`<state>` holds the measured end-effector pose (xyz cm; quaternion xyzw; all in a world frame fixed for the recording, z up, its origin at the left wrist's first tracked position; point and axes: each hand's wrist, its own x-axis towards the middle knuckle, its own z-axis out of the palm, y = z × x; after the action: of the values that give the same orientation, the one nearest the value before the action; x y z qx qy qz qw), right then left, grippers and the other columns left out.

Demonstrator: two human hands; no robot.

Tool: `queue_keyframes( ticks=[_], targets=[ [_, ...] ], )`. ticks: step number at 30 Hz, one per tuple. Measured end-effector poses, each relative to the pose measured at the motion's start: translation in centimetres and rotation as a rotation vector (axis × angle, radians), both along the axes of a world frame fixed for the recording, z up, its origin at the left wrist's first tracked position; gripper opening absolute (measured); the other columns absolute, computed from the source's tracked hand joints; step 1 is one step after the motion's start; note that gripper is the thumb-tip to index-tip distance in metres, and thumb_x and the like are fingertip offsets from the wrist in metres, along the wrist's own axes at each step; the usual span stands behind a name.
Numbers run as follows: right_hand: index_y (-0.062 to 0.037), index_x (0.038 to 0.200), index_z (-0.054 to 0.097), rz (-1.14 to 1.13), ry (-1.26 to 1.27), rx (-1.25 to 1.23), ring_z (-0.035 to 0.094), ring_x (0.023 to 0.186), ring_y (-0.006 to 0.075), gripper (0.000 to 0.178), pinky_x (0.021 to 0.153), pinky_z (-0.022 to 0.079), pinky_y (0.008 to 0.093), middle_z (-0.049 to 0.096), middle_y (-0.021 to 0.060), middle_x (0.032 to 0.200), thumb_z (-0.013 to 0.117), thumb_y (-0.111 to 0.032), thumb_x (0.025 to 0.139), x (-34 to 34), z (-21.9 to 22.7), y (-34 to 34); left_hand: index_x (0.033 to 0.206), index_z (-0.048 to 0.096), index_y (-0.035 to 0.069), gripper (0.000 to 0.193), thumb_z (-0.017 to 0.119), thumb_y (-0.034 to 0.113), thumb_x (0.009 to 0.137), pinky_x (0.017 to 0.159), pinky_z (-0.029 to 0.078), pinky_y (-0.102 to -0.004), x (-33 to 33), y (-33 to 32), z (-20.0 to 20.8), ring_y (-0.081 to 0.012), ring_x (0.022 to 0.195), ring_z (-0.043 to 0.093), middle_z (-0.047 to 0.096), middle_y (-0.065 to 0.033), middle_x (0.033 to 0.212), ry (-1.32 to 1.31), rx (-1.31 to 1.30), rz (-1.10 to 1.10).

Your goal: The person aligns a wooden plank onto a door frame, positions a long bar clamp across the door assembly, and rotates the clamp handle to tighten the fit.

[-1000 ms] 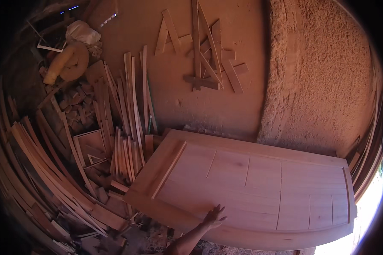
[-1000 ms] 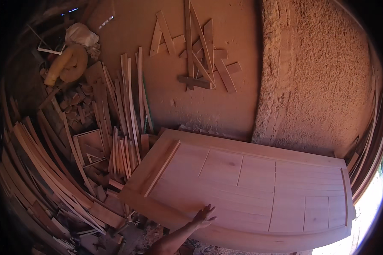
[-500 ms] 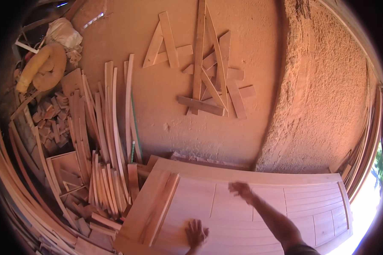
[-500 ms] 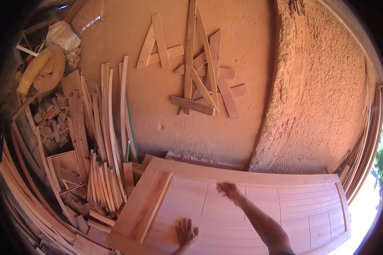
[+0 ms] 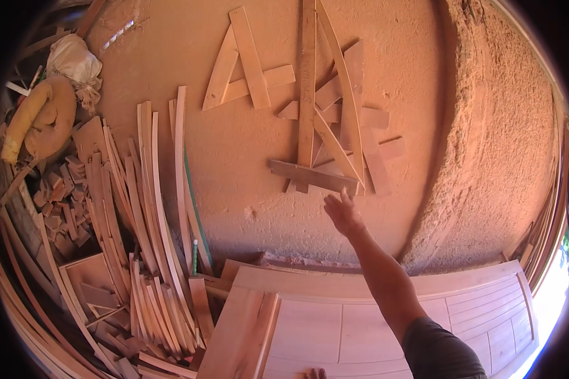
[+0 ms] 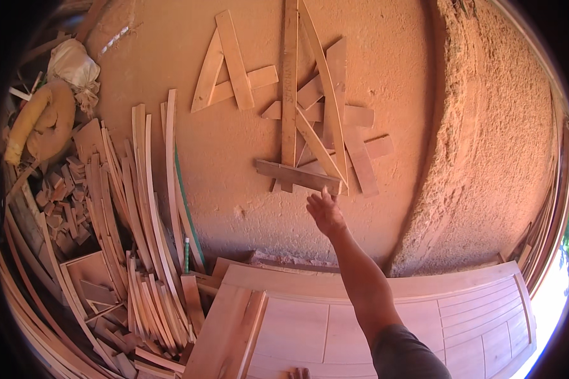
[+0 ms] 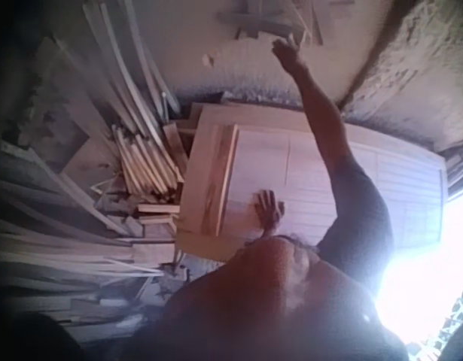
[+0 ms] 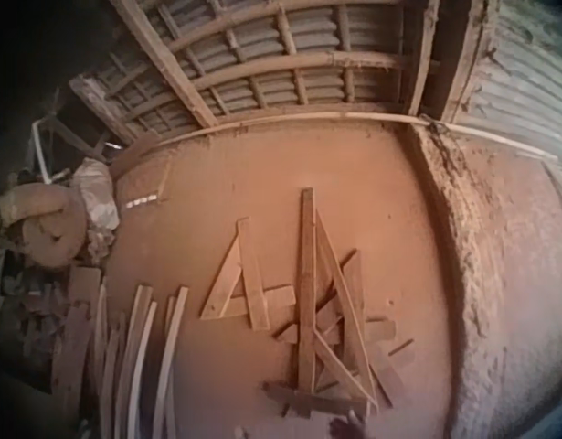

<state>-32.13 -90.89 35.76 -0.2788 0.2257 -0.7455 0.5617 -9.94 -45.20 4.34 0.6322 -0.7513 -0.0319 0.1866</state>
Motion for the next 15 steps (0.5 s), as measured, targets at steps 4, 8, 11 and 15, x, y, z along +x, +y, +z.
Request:
queue_keyframes(
  ticks=[4, 8, 11, 15],
  targets=[
    [-0.0093, 0.131, 0.053, -0.042, 0.018, -0.209, 0.064, 0.111, 0.0279, 0.051, 0.086, 0.060, 0.0344, 0.059, 0.0105, 0.127, 0.065, -0.042, 0.094, -1.5, 3.6, -2.3, 0.143, 0.050, 0.013, 0.066, 0.055, 0.051, 0.089, 0.103, 0.037, -0.0639, -0.8, -0.4, -1.3, -0.0397, 0.142, 0.036, 0.043, -0.0144, 0.152, -0.002, -0.133, 0.006],
    [-0.0084, 0.136, 0.049, -0.091, 0.124, -0.420, 0.066, 0.107, 0.0277, 0.049, 0.086, 0.061, 0.0366, 0.058, 0.0105, 0.131, 0.057, -0.041, 0.100, 0.9, 10.4, 2.9, 0.142, 0.051, 0.016, 0.065, 0.055, 0.052, 0.089, 0.104, 0.038, -0.0623, 0.1, -0.3, 0.1, -0.0384, 0.140, 0.039, 0.045, -0.0127, 0.151, 0.031, -0.065, 0.048],
    [-0.0079, 0.139, 0.044, -0.116, 0.127, -0.465, 0.066, 0.105, 0.0276, 0.052, 0.082, 0.061, 0.0383, 0.057, 0.0103, 0.132, 0.053, -0.042, 0.101, 0.8, 12.8, 7.6, 0.142, 0.051, 0.016, 0.064, 0.055, 0.051, 0.089, 0.105, 0.037, -0.0607, 0.7, 0.0, -0.5, -0.0382, 0.140, 0.040, 0.045, -0.0130, 0.151, 0.078, -0.105, 0.040],
    [-0.0083, 0.142, 0.039, -0.171, 0.101, -0.352, 0.067, 0.098, 0.0284, 0.053, 0.080, 0.061, 0.0422, 0.055, 0.0115, 0.132, 0.052, -0.040, 0.102, -1.7, 9.2, 17.8, 0.141, 0.051, 0.014, 0.064, 0.055, 0.051, 0.089, 0.108, 0.034, -0.0607, -0.1, 0.1, 0.2, -0.0390, 0.140, 0.039, 0.045, -0.0139, 0.150, 0.089, -0.124, 0.035]
  ],
)
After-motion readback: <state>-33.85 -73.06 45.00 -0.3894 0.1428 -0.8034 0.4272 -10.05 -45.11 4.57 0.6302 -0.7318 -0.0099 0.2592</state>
